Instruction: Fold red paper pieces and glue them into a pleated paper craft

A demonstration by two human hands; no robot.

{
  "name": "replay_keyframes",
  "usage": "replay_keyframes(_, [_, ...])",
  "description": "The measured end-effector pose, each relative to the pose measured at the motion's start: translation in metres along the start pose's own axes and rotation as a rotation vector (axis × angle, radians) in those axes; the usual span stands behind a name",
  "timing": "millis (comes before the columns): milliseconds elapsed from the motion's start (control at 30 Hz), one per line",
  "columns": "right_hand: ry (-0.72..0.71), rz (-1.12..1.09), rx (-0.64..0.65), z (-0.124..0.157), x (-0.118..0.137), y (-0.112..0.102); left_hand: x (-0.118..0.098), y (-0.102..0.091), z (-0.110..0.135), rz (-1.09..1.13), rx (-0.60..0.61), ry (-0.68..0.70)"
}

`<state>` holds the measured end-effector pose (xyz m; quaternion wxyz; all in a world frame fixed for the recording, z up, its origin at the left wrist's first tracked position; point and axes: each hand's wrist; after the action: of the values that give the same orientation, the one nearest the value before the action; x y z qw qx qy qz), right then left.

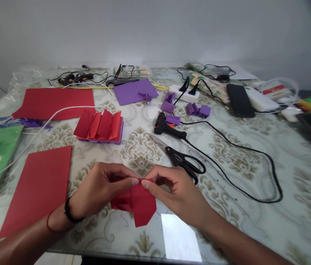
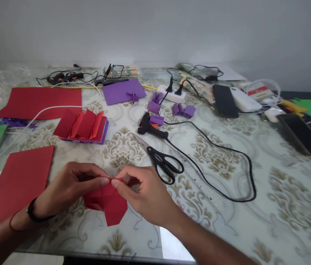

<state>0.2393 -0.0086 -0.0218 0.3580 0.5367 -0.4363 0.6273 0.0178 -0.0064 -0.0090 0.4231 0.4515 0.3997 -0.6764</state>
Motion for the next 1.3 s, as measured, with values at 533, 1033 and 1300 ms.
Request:
replay_keyframes(533, [-0.214, 0.020, 0.155, -0.002, -0.002, -0.022, 0.007, -0.011, -0.007, 0.183, -0.295, 0.116])
replay_keyframes(1033, [-0.257, 0.059, 0.109, -0.006, 0.000, -0.021, -0.011, -0.017, 0.001, 0.099, 0.028, 0.173])
replay_keyframes(1300, [-0.053, 0.033, 0.023, -0.002, -0.002, -0.013, 0.001, -0.008, 0.001, 0.060, 0.012, 0.111])
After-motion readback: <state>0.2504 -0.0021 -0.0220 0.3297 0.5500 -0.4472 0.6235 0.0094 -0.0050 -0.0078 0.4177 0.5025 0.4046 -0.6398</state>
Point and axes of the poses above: each hand's wrist, its own z-axis away from the middle knuckle, its own y-axis out of the palm, x = y × z, and after that the axes turned 4 degrees about -x, right-handed
